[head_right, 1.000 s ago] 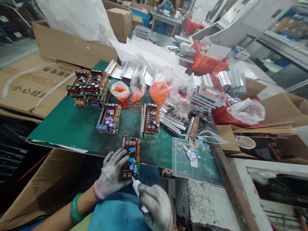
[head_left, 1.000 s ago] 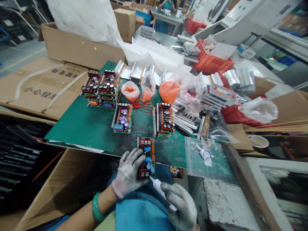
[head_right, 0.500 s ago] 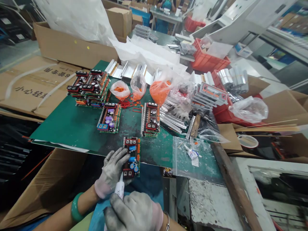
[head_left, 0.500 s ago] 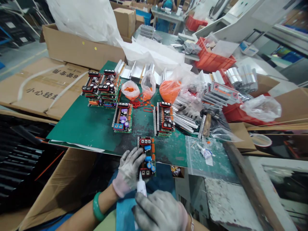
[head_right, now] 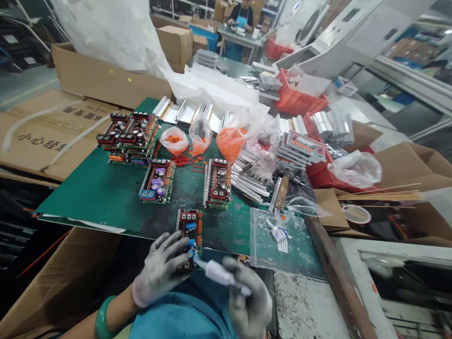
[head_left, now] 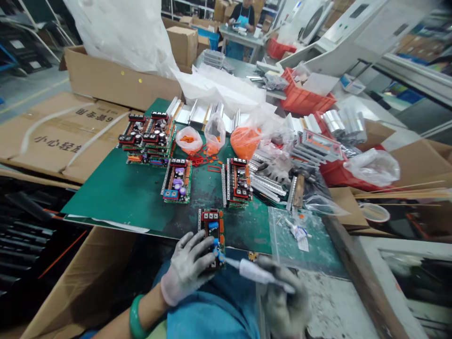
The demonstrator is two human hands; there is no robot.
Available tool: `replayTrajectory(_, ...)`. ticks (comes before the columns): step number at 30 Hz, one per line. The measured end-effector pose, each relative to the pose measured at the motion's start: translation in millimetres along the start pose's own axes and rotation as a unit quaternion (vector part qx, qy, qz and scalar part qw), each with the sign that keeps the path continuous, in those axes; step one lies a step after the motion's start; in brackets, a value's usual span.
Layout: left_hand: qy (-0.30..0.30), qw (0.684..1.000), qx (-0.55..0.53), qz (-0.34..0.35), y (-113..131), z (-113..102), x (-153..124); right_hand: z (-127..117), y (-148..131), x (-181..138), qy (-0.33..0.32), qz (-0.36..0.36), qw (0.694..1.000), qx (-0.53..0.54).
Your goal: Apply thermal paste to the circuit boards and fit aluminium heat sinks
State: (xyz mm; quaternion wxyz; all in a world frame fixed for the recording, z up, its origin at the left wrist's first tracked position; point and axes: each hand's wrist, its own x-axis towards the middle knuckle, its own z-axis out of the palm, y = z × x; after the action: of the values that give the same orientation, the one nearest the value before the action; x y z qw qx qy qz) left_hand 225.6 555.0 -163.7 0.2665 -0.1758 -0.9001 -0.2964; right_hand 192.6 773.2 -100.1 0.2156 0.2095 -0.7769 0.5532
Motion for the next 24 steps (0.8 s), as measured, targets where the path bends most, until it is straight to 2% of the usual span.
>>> replayTrajectory(2,-0.006,1.0,-0.007,0.01,-3,2,-1,13,15,1,0.124,0.137,0.982,0.03)
replayTrajectory(3,-0.012,1.0,-0.012,0.01,-4,3,-1,21,23,4,0.153,0.178,0.971,0.036)
replayTrajectory(5,-0.014,1.0,-0.02,0.009,-9,6,-2,35,35,11,0.169,0.216,0.961,0.042)
replayTrajectory(8,-0.006,1.0,-0.026,0.016,-15,10,-5,48,46,22,0.147,0.229,0.961,0.049)
replayTrajectory(12,0.0,0.999,-0.033,0.022,-20,13,-10,53,51,25,0.13,0.225,0.964,0.049)
replayTrajectory(17,-0.016,1.0,-0.013,0.022,-18,10,-8,52,57,21,0.097,0.213,0.971,0.047)
replayTrajectory(24,-0.024,0.999,-0.009,0.019,-18,9,-7,42,65,11,0.075,0.194,0.978,-0.011)
